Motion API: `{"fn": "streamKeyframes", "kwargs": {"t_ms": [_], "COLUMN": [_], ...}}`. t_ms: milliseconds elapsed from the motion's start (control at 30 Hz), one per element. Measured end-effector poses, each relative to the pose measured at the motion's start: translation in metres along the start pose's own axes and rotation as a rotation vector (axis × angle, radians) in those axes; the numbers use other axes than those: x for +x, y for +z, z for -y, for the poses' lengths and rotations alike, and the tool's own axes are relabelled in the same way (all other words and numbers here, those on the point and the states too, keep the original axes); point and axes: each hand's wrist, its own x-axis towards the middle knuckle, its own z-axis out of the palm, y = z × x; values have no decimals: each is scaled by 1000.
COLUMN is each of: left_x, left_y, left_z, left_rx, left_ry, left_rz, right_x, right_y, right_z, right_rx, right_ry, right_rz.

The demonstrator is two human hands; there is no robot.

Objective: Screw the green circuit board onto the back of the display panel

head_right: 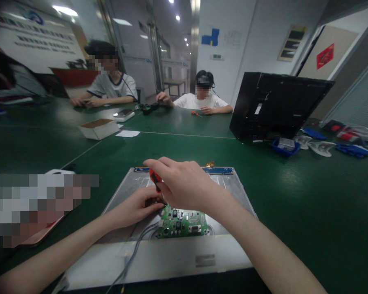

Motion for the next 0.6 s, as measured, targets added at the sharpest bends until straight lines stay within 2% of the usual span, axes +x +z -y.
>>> {"fn": "streamKeyframes", "kwargs": {"t_ms": [600], "left_x": [-1], "left_y": [0], "left_z": [1], "left_rx": [22], "left_ry": [3], "left_rz": [-12], "right_x": [2], "right_y": [0], "right_z": [0], "right_rx": [-25], "right_ry": [14], "right_rz": [15]}}
